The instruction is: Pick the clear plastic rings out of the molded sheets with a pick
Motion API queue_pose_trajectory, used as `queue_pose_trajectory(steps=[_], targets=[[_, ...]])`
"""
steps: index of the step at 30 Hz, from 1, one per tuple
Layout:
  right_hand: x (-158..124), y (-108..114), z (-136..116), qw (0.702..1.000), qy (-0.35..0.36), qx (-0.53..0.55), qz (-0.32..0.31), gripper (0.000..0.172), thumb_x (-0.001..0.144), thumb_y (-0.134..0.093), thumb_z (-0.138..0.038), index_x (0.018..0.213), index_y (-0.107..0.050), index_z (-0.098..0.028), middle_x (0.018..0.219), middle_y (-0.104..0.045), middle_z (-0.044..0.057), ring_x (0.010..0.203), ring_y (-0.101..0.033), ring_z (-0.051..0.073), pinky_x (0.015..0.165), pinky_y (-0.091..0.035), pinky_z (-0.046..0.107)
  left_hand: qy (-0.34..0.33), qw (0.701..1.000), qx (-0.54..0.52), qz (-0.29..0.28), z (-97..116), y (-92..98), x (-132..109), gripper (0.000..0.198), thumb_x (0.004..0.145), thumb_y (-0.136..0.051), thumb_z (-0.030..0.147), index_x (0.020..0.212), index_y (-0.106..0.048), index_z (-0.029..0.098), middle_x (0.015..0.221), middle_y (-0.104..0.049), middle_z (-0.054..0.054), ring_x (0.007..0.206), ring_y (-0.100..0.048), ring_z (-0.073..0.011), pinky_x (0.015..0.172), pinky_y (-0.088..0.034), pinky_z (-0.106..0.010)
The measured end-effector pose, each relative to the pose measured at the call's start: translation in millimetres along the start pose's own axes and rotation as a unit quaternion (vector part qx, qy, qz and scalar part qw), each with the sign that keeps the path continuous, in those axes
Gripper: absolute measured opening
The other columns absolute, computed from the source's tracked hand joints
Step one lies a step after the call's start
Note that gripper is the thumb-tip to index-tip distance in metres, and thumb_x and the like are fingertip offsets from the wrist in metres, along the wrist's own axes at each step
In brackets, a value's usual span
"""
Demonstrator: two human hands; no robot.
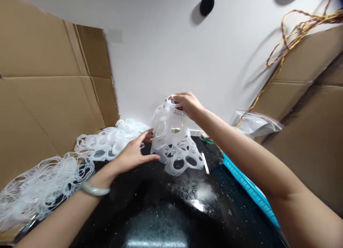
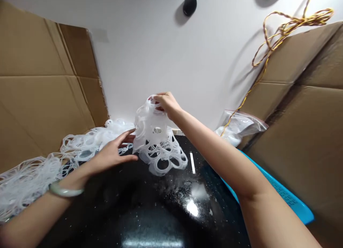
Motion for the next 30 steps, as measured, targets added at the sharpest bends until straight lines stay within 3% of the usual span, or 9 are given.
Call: queue_pose_trajectory(steps=[2,4,9,12,16,20,22,25,30], targets=[[-12.8,13.6,3.5,1.000,-0.005,-0.029,0.003,0.015,0.077,-0.056,-0.015,0.079,-0.070,-0.009,0.058,-0.059,0.003,0.047,-0.051,0.009,0.047,-0.041,0.022,-0.009,0.995,-0.079,0.063,7.2,-18.7,22.3,0.075,0.067,-0.076,0.053,0.128,-0.058,0.013,0.120,-0.066,-0.014,0.109,-0.061,-0.0281,0.095,-0.049,-0.038],[-23.3,35.7,10.7,0.998,-0.018,-0.049,0.017,0.015,0.077,-0.058,-0.016,0.079,-0.070,-0.009,0.057,-0.059,0.003,0.045,-0.049,0.009,0.044,-0.038,0.021,0.008,0.983,-0.168,0.078,2.0,-27.9,39.2,0.059,0.069,-0.073,0.055,0.107,-0.069,0.011,0.101,-0.072,-0.012,0.095,-0.065,-0.0261,0.086,-0.052,-0.036],[-43.8,91.6,54.1,0.992,-0.098,-0.081,0.012,0.004,0.071,-0.066,-0.014,0.072,-0.066,-0.010,0.055,-0.059,0.002,0.035,-0.038,0.004,0.038,-0.038,0.021,0.040,0.973,-0.192,0.119,-2.6,3.0,53.7,0.042,0.069,-0.075,0.048,0.090,-0.073,0.012,0.075,-0.070,-0.004,0.058,-0.054,-0.0118,0.055,-0.043,-0.022],[-55.0,99.3,84.6,0.988,-0.145,-0.058,0.008,0.018,0.070,-0.065,-0.010,0.087,-0.066,-0.008,0.069,-0.066,0.007,0.046,-0.056,0.010,0.054,-0.054,0.028,0.068,0.978,-0.167,0.107,-0.3,14.3,52.9,0.037,0.069,-0.075,0.042,0.088,-0.074,0.011,0.065,-0.066,-0.002,0.050,-0.047,-0.0091,0.049,-0.036,-0.021],[-71.1,68.0,79.3,0.991,-0.032,-0.122,0.048,0.033,0.074,-0.067,-0.018,0.106,-0.064,-0.010,0.102,-0.068,0.013,0.080,-0.067,0.018,0.077,-0.055,0.035,0.112,0.978,-0.152,0.091,-4.5,7.1,52.6,0.027,0.076,-0.067,0.034,0.086,-0.074,0.010,0.058,-0.064,-0.003,0.047,-0.049,-0.0107,0.049,-0.036,-0.022],[-94.2,-17.7,53.7,0.972,0.120,-0.189,-0.075,0.061,0.066,-0.079,-0.031,0.121,-0.059,-0.016,0.110,-0.067,0.011,0.087,-0.065,0.020,0.076,-0.055,0.035,0.090,0.992,-0.079,0.044,8.0,-5.7,58.7,0.021,0.076,-0.060,0.029,0.067,-0.070,0.014,0.052,-0.061,-0.002,0.045,-0.045,-0.0098,0.048,-0.033,-0.022],[-95.8,-39.3,47.3,0.966,0.144,-0.194,-0.089,0.057,0.066,-0.078,-0.026,0.119,-0.060,-0.015,0.100,-0.069,0.009,0.076,-0.064,0.016,0.071,-0.054,0.033,0.074,0.996,-0.038,0.031,19.2,-3.3,61.3,0.021,0.075,-0.061,0.028,0.060,-0.068,0.015,0.053,-0.062,-0.002,0.046,-0.045,-0.0097,0.049,-0.033,-0.022],[-79.4,-34.5,46.7,0.983,0.098,-0.139,-0.065,0.028,0.072,-0.070,-0.015,0.099,-0.066,-0.012,0.082,-0.070,0.006,0.067,-0.064,0.014,0.065,-0.054,0.029,0.068,0.997,0.011,0.023,31.6,13.7,63.3,0.020,0.074,-0.066,0.032,0.064,-0.071,0.015,0.058,-0.065,-0.003,0.046,-0.043,-0.0093,0.047,-0.029,-0.023],[-49.7,6.8,29.5,0.996,0.011,-0.074,-0.041,0.010,0.069,-0.074,-0.011,0.076,-0.067,-0.010,0.068,-0.068,0.007,0.056,-0.060,0.013,0.053,-0.054,0.029,0.067,0.986,0.072,-0.132,32.9,32.2,67.2,0.025,0.066,-0.079,0.039,0.076,-0.076,0.017,0.065,-0.069,-0.004,0.055,-0.054,-0.0132,0.052,-0.034,-0.024]])
Point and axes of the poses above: each hand's wrist, its own x-axis towards the middle knuckle, its own y-axis out of the back of the hand, z = x × y, the point moved 9 cm from there along x, towards the middle knuckle
